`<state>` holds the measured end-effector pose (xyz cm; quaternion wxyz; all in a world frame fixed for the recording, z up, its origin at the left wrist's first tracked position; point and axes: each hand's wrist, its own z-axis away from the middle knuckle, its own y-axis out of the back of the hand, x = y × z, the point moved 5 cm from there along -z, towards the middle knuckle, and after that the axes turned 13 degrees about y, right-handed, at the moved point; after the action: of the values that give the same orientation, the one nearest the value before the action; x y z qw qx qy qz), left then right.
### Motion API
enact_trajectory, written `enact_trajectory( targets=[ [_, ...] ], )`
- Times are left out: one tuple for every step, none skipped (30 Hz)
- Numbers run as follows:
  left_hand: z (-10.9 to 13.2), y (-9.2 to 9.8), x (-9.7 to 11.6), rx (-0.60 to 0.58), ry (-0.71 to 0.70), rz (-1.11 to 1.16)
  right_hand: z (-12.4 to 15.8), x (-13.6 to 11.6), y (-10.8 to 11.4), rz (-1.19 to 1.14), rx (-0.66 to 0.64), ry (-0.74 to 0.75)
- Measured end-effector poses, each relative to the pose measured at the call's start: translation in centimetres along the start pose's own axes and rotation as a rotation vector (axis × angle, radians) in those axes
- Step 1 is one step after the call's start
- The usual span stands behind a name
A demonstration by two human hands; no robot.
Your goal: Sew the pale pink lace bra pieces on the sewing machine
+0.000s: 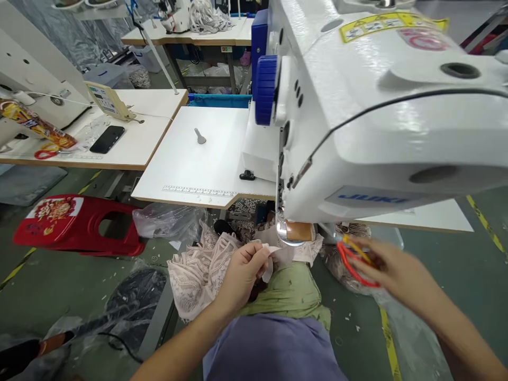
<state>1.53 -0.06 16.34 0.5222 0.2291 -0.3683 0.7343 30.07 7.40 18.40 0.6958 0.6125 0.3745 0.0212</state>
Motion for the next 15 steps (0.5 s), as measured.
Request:
enact_trajectory(
  targets=[
    [0.0,-0.1,0.0,-0.012,0.003,-0.012,-1.1,0.6,1.0,0.107,0.045,0.037],
    [0.1,-0.2,0.0,-0.023,0.006,-0.028,-2.0,0.7,1.8,0.209,0.101,0.083],
    [0.2,-0.4,0.1,-0.038,0.017,-0.047,-2.7,0.3,2.4,0.295,0.183,0.124],
    [0.3,-0.6,0.2,-0.057,0.036,-0.073,-3.0,-0.7,2.7,0.348,0.259,0.167],
    [0.4,-0.9,0.4,-0.088,0.064,-0.110,-3.1,-2.2,2.5,0.364,0.312,0.230],
    [0.5,-1.3,0.5,-0.134,0.102,-0.160,-2.9,-4.1,1.9,0.345,0.330,0.305],
    [0.6,-1.9,0.7,-0.191,0.145,-0.217,-2.6,-6.1,0.8,0.294,0.293,0.403],
    [0.6,-2.4,0.8,-0.252,0.192,-0.285,-2.3,-8.1,-0.7,0.232,0.208,0.518],
    [0.7,-2.9,0.9,-0.310,0.235,-0.369,-2.1,-9.7,-2.1,0.166,0.110,0.588],
    [0.7,-3.3,0.9,-0.355,0.266,-0.463,-1.9,-10.7,-3.5,0.093,0.007,0.614],
    [0.6,-3.4,1.0,-0.370,0.266,-0.561,-1.9,-11.1,-4.5,0.025,-0.071,0.608],
    [0.5,-3.2,1.1,-0.333,0.215,-0.657,-2.1,-10.9,-5.1,-0.037,-0.110,0.570],
    [0.2,-2.7,1.2,-0.246,0.114,-0.742,-2.3,-10.1,-5.2,-0.091,-0.107,0.507],
    [0.1,-2.0,1.3,-0.115,-0.024,-0.800,-2.6,-8.9,-4.9,-0.135,-0.064,0.416],
    [0.2,-1.3,1.3,0.037,-0.185,-0.823,-2.8,-7.4,-4.3,-0.175,0.018,0.299]
  ],
)
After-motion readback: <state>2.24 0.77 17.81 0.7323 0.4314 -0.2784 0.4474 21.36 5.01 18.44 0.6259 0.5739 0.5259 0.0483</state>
